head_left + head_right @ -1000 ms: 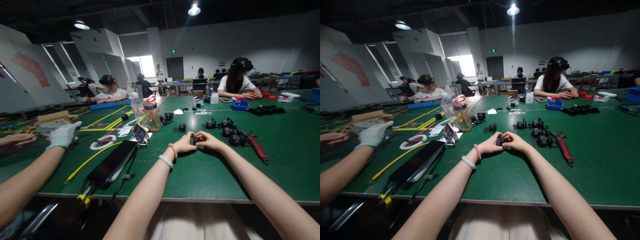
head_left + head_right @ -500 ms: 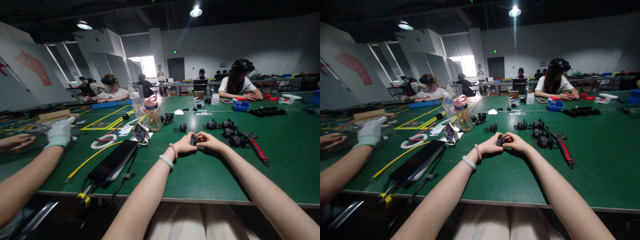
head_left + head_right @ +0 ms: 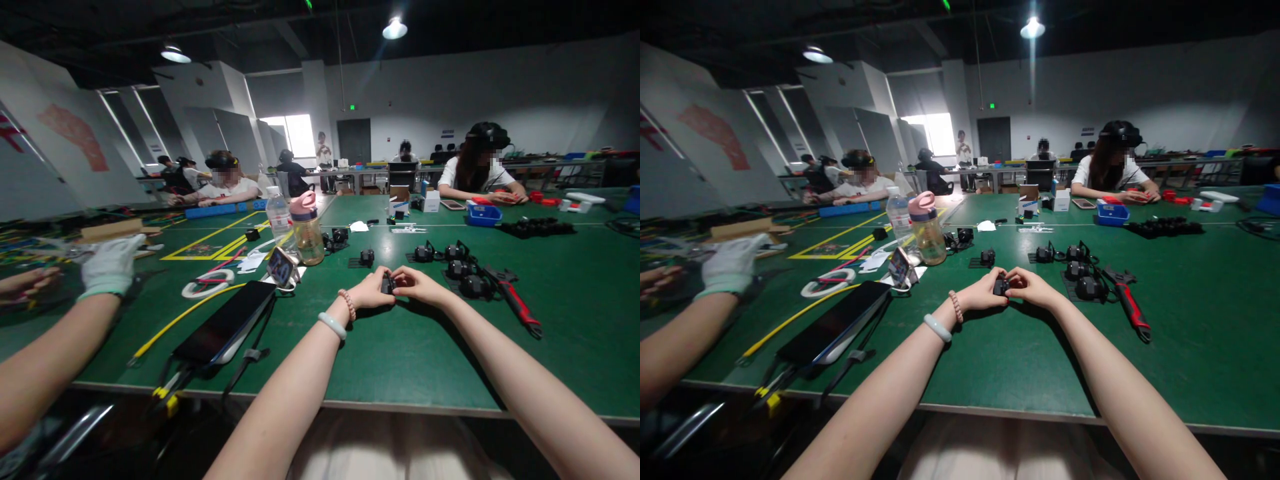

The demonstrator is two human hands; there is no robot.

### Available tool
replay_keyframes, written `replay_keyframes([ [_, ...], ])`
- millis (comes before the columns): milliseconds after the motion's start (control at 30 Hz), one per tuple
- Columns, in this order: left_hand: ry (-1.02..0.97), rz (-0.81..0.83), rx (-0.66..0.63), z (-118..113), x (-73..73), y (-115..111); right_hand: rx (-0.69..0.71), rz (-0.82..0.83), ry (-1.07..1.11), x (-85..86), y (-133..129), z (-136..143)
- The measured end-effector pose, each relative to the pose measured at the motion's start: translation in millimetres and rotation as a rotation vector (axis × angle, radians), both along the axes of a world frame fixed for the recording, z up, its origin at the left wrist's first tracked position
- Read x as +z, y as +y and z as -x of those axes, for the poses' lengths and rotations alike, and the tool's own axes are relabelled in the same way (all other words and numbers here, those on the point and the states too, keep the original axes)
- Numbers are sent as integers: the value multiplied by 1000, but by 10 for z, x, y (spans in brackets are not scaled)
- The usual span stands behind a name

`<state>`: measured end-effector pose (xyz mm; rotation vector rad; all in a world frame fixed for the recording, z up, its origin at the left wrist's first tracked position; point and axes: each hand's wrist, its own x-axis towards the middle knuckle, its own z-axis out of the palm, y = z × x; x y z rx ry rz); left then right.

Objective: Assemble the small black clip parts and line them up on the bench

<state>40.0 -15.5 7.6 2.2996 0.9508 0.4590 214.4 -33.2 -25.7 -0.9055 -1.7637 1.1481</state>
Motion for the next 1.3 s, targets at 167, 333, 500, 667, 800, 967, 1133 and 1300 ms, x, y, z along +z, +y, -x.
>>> replay_keyframes([
  [167, 5, 3, -2, 6, -12, 12, -3, 0, 0, -6, 4, -6],
  [333, 10, -32, -29, 17, -53, 70, 11, 3, 19, -15, 27, 8],
  [500, 22, -67, -39, 25, -68, 104, 6, 13, 16, -33, 56, 6],
  [667, 21, -64, -39, 21, -64, 96, 7, 23, 27, -30, 55, 4],
  [800, 5, -58, -30, 12, -70, 90, 5, 13, 23, -15, 33, 4],
  [967, -5, -46, -30, 9, -66, 85, 15, 15, 20, -5, 24, 0],
  [1133, -1, -38, -34, 12, -62, 84, 3, 13, 12, -6, 26, 0],
  [1300, 10, -34, -29, 12, -63, 81, 11, 14, 15, -3, 19, 4],
])
